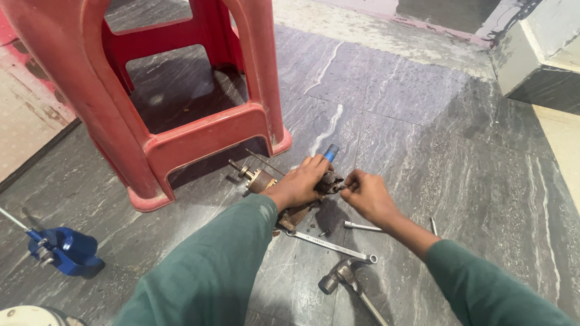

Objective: The person disassembles a small electric motor on the floor, using a T-handle wrench to loosen bolts and remove a cover. They then use a hammer and screwdriver to tap and pry out internal components from the housing.

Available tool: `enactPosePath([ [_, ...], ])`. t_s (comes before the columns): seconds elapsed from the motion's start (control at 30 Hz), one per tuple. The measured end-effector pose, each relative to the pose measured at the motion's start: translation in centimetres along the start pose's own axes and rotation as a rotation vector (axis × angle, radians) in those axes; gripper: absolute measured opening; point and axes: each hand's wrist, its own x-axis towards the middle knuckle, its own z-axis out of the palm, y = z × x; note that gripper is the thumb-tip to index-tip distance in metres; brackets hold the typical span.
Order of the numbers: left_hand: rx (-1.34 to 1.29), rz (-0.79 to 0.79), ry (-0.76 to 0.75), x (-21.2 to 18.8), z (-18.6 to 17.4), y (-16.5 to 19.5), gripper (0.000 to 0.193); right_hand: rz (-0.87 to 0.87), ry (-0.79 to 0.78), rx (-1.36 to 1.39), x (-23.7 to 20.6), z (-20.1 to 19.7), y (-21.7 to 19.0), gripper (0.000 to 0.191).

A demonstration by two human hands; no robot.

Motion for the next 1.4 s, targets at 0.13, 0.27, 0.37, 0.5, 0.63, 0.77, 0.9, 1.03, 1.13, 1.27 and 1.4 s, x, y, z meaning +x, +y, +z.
enactPosePath([
  [0.13,-0.003,0.006,-0.014,0.0,-0.1,0.1,0.064,0.090,-0.114,0.227,0.0,-0.3,4.2,0.011],
  [0.27,-0.042,-0.002,-0.026,-0.3,-0.4,0.3,0.063,0.237,-0.276,0.293,-0.2,1.3,7.5,0.012],
  [0.37,-0.078,0.040,0.000,-0.5,-0.5,0.2,0.061,0.212,-0.300,0.346,-0.3,1.9,8.1,0.018],
  [0.5,-0.114,0.087,0.020,-0.5,-0.3,-0.4,0.060,0.159,-0.223,0.159,-0.6,1.0,6.3,0.038],
  [0.63,-0.077,0.143,0.009,-0.4,0.0,-1.4,0.060,-0.007,-0.111,0.126,-1.4,-0.2,2.6,0.062],
  [0.77,-0.048,0.163,-0.008,-0.1,0.3,-2.0,0.062,-0.211,-0.021,0.155,-1.6,-0.9,-1.4,0.077],
  [0.9,-0.036,0.145,-0.014,0.0,0.3,-2.1,0.052,-0.264,0.002,0.211,-1.4,-1.2,-4.0,0.066],
  [1.03,-0.131,0.079,0.006,-0.1,0.3,-2.2,0.051,-0.260,-0.008,0.141,-1.3,-1.3,-4.8,0.055],
  [1.13,-0.115,0.073,0.006,0.1,0.2,-2.6,0.064,-0.316,0.001,0.022,-1.4,-1.3,-4.8,0.050],
  [1.27,0.148,-0.003,0.009,0.4,0.4,-3.3,0.101,-0.366,0.019,-0.217,-1.9,-1.1,-5.1,0.047],
  [1.4,0.206,-0.162,-0.082,0.7,1.3,-3.1,0.105,-0.532,0.076,-0.221,-2.1,-1.1,-5.6,0.072],
])
